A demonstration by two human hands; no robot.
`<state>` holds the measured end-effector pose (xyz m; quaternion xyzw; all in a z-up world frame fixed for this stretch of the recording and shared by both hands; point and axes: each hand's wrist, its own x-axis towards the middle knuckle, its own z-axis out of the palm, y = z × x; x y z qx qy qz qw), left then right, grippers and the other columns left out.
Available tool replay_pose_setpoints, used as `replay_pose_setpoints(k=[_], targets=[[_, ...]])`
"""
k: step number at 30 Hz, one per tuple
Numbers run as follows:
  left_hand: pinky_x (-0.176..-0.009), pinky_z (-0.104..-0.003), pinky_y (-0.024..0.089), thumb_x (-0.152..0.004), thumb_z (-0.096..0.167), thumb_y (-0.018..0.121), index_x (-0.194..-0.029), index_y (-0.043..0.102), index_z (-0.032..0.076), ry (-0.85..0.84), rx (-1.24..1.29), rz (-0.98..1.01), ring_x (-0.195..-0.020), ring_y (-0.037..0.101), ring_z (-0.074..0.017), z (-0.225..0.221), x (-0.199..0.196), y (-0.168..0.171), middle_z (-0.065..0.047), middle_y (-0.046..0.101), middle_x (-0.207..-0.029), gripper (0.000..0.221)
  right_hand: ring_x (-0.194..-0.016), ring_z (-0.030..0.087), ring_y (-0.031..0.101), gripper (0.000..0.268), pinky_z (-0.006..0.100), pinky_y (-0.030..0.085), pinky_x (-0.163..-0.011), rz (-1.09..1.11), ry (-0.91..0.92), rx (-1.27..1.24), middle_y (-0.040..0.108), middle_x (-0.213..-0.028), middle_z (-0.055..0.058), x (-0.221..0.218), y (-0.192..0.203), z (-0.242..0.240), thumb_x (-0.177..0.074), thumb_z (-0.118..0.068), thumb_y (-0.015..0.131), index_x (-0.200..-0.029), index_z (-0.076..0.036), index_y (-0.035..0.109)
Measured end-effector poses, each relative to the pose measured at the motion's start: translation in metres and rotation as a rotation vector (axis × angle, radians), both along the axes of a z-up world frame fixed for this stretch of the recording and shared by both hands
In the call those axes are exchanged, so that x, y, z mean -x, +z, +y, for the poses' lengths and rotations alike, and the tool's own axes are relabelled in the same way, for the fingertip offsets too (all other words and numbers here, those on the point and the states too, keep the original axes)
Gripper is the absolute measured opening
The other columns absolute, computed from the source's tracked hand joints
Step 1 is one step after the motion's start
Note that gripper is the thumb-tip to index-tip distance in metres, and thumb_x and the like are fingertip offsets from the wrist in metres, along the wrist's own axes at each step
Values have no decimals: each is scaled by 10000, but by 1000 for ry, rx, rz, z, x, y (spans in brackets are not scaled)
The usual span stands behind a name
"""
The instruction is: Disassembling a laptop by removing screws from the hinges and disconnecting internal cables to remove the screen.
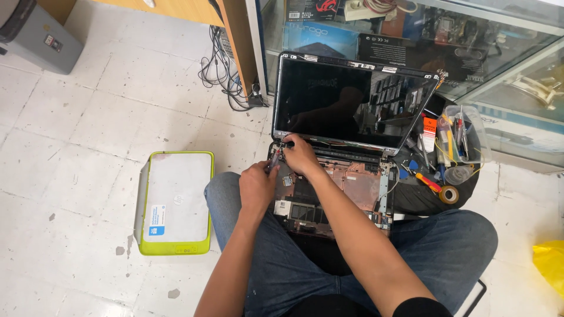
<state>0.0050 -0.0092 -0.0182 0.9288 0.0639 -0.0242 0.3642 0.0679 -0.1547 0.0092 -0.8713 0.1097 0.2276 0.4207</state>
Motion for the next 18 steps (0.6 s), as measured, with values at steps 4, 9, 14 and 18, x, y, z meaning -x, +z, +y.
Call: replay_pose_setpoints(k=[4,9,14,18], targets=[[-681,-434,621,-921,275,757,-1105,787,24,25,16,-19,-792,774,-344,-6,5,1,-145,779,-820,312,-1255,386,634,424,494,493,-1093,10,-7,-18,731,-1156,201,3,1,-2,-923,-262,573,-1341,-244,640],[-648,-412,622,-929,245,766,-1119,774,-17,99,123,-39,-795,776,-341,-15,17,15,-182,778,-846,324,-1129,318,702,448,448,533,-1015,-3,-38,-98,769,-931,111,5,-17,-6,-890,-229,587,-1332,-251,657],[-652,-408,630,-935,223,770,-1136,761,-39,139,175,-49,-821,778,-341,-21,29,20,-206,778,-872,330,-1078,285,715,479,431,543,-985,1,-77,-159,766,-872,98,19,-8,-8,-852,-218,605,-1328,-223,655],[-664,-437,641,-970,197,752,-1184,732,-80,116,234,-67,-864,768,-381,-30,44,27,-249,762,-884,351,-1264,390,633,489,496,484,-1082,-16,-116,-217,722,-1165,251,37,20,-14,-918,-210,611,-1407,-201,621]])
